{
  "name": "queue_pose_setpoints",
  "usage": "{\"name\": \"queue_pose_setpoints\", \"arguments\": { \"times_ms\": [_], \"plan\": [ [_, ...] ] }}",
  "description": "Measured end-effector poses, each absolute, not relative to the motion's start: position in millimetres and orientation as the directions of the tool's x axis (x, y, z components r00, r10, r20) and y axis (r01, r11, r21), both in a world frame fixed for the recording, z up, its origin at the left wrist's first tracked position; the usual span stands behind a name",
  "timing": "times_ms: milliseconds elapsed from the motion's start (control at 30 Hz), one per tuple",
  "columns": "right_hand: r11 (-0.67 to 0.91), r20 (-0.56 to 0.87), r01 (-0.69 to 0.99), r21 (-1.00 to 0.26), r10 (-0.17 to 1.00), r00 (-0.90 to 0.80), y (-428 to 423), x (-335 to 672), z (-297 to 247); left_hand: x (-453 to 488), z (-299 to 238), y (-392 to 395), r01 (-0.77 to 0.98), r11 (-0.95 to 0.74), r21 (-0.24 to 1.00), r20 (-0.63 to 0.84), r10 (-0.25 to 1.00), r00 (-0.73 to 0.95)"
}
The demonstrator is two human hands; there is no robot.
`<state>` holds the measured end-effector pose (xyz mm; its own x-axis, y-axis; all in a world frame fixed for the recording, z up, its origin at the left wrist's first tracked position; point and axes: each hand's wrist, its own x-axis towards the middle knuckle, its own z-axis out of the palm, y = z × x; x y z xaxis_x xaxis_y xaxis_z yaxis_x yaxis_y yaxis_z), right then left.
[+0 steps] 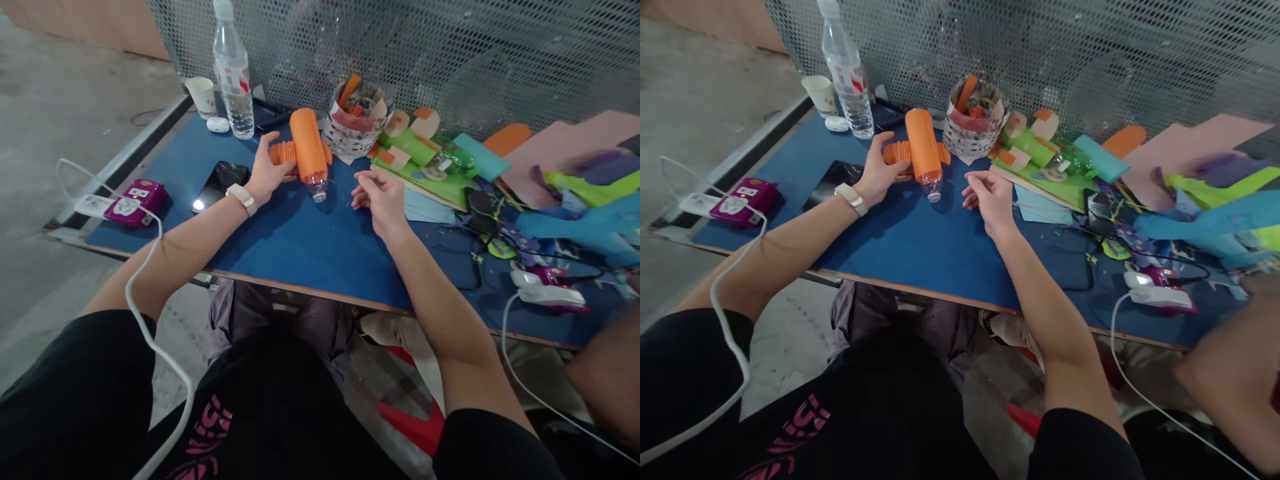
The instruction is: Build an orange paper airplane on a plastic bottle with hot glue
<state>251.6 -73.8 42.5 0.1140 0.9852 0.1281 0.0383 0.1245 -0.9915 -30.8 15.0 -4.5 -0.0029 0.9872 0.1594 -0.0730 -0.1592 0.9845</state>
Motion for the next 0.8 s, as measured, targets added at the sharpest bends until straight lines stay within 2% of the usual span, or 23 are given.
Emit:
{"name": "queue_pose_setpoints", "arguments": {
  "times_ms": [167,433,567,667,800],
  "plan": [
    [0.179,0.198,0.108,-0.978,0.96,0.2,-62.3,269.5,50.0,-27.5,-4.2,14.3,-0.078,-0.164,0.983,0.163,0.986,-0.014],
    [0.202,0.216,0.075,-0.976,0.914,0.343,-44.8,318.4,58.8,-19.7,-0.5,5.0,-0.091,-0.224,0.97,0.22,0.974,-0.049],
    [0.283,0.31,0.125,-0.951,0.868,0.388,-40.1,321.7,50.0,-15.8,7.0,-1.8,-0.072,-0.138,0.988,0.134,0.989,-0.065],
    [0.34,0.373,0.155,-0.928,0.829,0.416,-35.3,320.1,42.1,-15.5,13.1,-7.6,0.003,-0.106,0.994,0.106,0.992,-0.062],
    [0.38,0.421,0.182,-0.907,0.804,0.42,-29.7,319.5,35.2,-19.5,20.1,-14.6,0.24,-0.263,0.934,0.276,0.961,-0.019]
  ]
}}
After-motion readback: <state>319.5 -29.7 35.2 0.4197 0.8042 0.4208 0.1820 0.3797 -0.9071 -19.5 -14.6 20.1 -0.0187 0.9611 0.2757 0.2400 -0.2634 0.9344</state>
